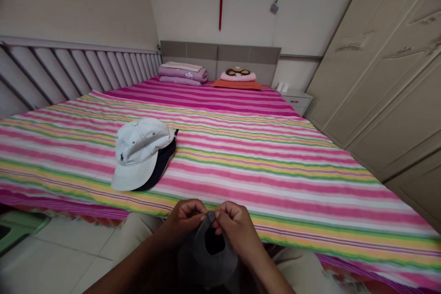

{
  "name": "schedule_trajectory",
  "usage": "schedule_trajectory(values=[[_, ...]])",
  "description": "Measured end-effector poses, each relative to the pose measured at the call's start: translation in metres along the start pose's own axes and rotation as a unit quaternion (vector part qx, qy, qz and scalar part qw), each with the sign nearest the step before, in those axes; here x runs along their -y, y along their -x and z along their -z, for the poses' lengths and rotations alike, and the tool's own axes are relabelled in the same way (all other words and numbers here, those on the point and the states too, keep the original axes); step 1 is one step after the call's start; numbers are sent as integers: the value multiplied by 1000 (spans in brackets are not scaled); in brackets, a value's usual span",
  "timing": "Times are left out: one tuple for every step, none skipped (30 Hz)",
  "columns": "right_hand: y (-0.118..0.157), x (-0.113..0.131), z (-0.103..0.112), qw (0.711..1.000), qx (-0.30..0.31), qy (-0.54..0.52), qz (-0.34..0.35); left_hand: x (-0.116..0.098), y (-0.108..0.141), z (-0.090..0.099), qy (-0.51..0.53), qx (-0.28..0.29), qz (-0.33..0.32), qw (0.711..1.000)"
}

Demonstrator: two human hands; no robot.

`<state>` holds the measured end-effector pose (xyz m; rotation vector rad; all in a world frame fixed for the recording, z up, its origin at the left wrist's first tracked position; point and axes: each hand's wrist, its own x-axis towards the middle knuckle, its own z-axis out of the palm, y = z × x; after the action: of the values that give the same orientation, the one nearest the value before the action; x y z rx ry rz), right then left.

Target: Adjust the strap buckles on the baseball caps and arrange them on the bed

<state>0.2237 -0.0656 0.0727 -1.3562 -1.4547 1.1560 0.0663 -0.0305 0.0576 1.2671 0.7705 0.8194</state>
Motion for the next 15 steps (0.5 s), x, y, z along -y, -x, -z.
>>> schedule_trajectory(values=[[0, -1, 0, 1000, -11, -12, 8, 1, 0, 1, 6, -3, 5, 1000], [1, -1, 1, 999, -32, 5, 37, 2, 0, 1, 13, -6, 9, 1000], [2, -1, 2, 994, -54, 45, 82, 2, 0, 2, 19, -7, 13, 1000], [3, 1, 3, 985, -59, 99, 131, 3, -1, 3, 26, -5, 17, 1000], [5, 2, 5, 969, -48, 161, 181, 3, -1, 4, 34, -4, 21, 999], [6, 4, 6, 948, -27, 222, 228, 3, -1, 4, 43, -4, 27, 999], [7, 5, 6, 922, -9, 278, 268, 3, -1, 4, 58, -6, 37, 998], [7, 5, 6, 897, -3, 324, 301, 3, -2, 5, 79, -10, 49, 996], [8, 5, 6, 874, -10, 360, 326, 3, -2, 4, 101, -16, 63, 993], [8, 4, 5, 856, -26, 383, 346, 2, -2, 4, 123, -22, 76, 989], [8, 3, 3, 843, -46, 396, 361, 2, -2, 4, 142, -24, 88, 986], [9, 2, 1, 835, -64, 403, 369, 2, -3, 3, 157, -26, 96, 983], [10, 2, 0, 830, -77, 406, 375, 2, -3, 3, 168, -27, 101, 980], [10, 2, -2, 827, -88, 409, 377, 3, -3, 2, 176, -26, 105, 978], [11, 2, -2, 824, -98, 411, 377, 3, -4, 1, 184, -24, 109, 976]])
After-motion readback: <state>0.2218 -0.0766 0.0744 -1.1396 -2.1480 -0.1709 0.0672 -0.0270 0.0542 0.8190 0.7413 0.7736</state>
